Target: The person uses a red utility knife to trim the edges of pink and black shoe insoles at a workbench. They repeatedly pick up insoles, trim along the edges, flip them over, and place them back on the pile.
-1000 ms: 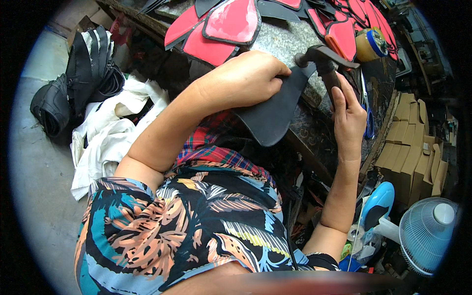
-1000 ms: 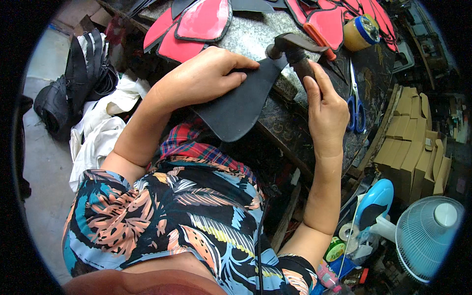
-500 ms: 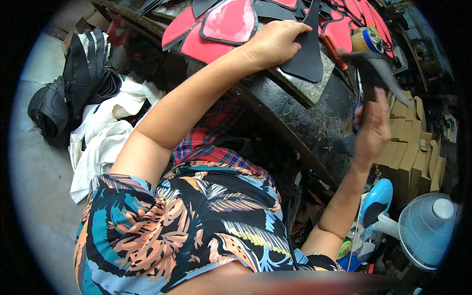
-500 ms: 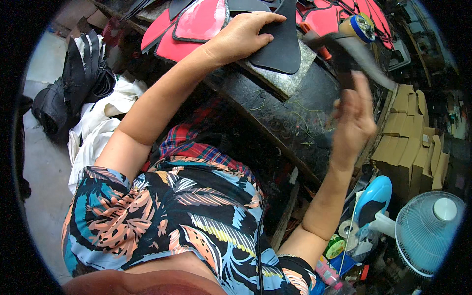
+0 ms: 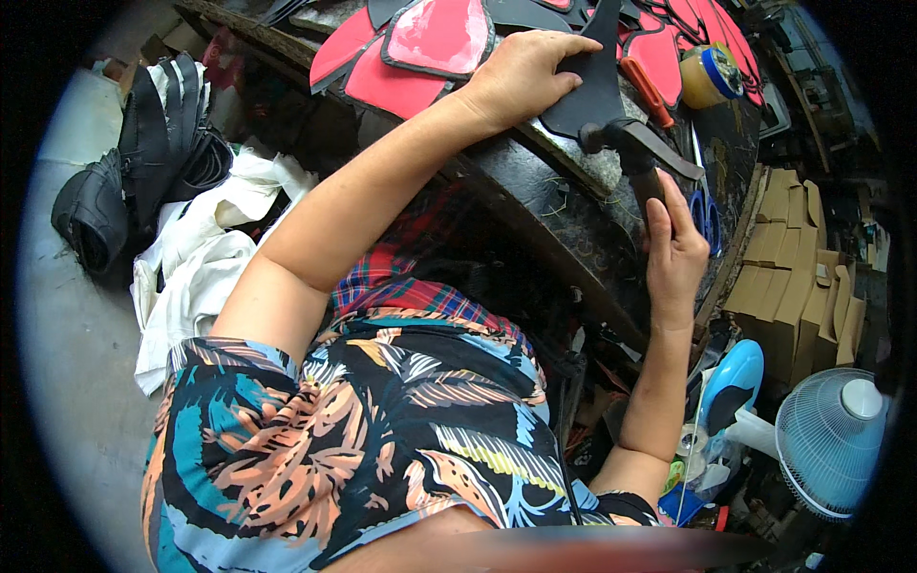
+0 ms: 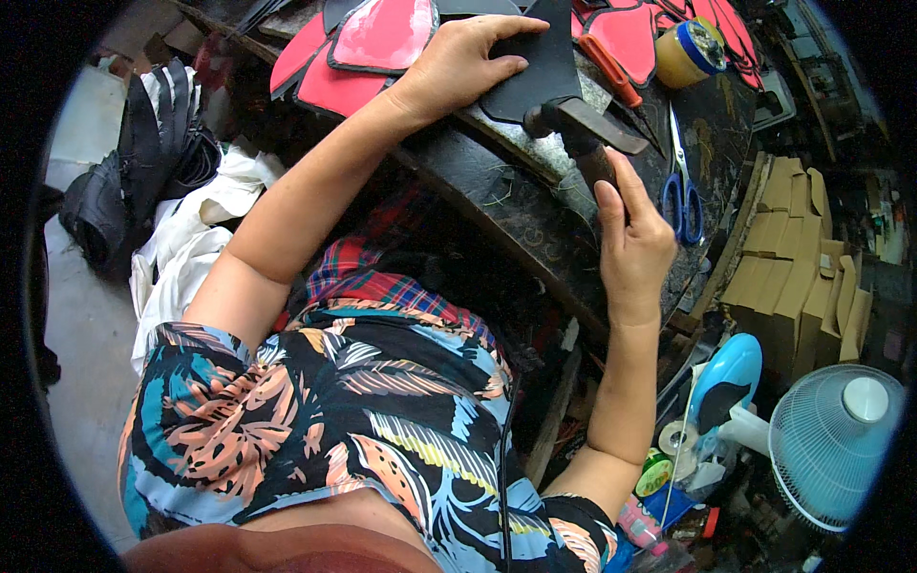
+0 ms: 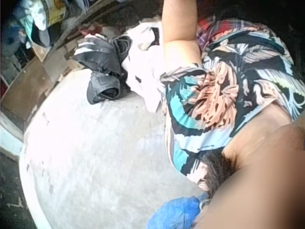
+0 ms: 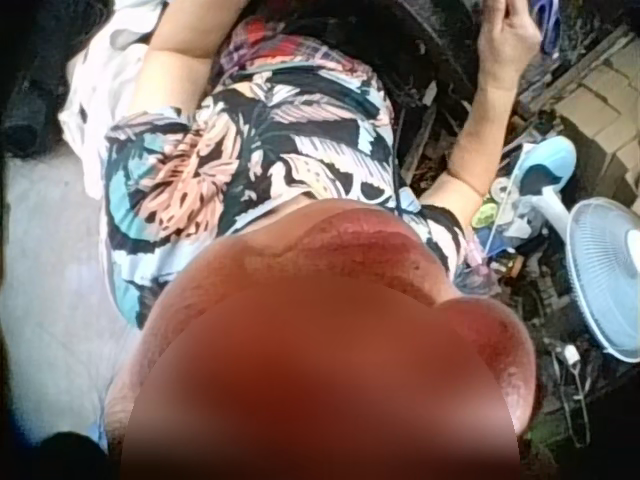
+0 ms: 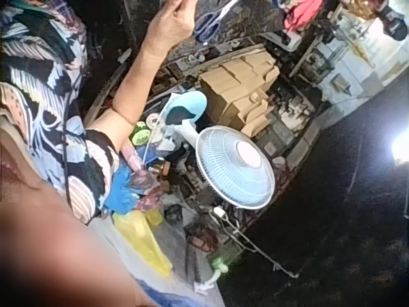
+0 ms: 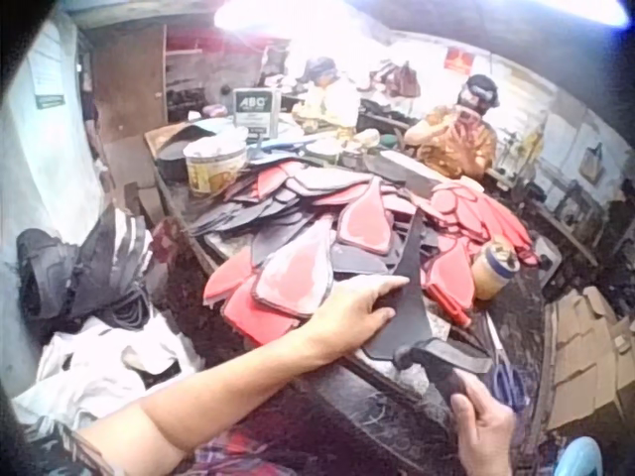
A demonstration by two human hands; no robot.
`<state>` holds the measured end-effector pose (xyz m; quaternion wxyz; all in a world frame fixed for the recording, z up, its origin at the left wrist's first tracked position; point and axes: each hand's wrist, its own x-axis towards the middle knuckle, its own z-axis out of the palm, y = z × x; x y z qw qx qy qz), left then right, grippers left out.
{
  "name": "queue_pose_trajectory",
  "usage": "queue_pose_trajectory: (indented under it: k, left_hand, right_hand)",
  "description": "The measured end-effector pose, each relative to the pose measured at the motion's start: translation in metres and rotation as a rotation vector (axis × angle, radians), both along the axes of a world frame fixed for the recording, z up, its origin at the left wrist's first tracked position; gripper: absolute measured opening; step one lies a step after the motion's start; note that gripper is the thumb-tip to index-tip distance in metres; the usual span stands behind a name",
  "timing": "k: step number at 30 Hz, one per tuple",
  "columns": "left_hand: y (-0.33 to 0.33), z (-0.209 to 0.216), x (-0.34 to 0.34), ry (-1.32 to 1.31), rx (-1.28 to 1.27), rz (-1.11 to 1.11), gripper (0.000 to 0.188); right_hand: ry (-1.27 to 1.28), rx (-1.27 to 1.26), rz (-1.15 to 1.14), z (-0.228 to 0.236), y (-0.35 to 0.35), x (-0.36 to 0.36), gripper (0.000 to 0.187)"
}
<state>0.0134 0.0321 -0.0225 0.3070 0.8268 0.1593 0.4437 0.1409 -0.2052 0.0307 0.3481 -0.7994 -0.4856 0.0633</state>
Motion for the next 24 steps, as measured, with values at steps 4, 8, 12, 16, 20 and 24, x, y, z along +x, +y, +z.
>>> queue_pose_trajectory:
  k: [4, 8, 12, 16, 20, 24]
  left_hand:
    - [-0.002, -0.001, -0.002, -0.006, 0.063, 0.049, 0.045]
    - [-0.003, 0.000, -0.003, 0.025, 0.109, 0.077, 0.042]
    - [-0.002, 0.002, -0.002, 0.058, 0.095, 0.062, 0.032]
    - [0.002, 0.002, -0.002, 0.089, 0.050, 0.044, 0.031]
    - [0.000, 0.001, -0.003, 0.121, 0.073, 0.058, 0.031]
    - [-0.003, 0.003, -0.001, 0.103, 0.090, 0.082, 0.034]
  right_hand:
    - [-0.265, 0.167, 0.122, 0.022, -0.002, 0.006, 0.034]
    - [0.240, 0.491, 0.117, 0.024, -0.005, -0.002, 0.036]
    - [-0.090, 0.003, 0.106, 0.009, 0.010, -0.012, 0.034]
    - [-0.422, 0.045, 0.140, 0.028, -0.002, -0.004, 0.030]
    - [0.037, 0.380, 0.109, 0.031, -0.006, -0.004, 0.034]
    - [-0.323, 0.050, 0.180, 0.004, 0.014, -0.015, 0.037]
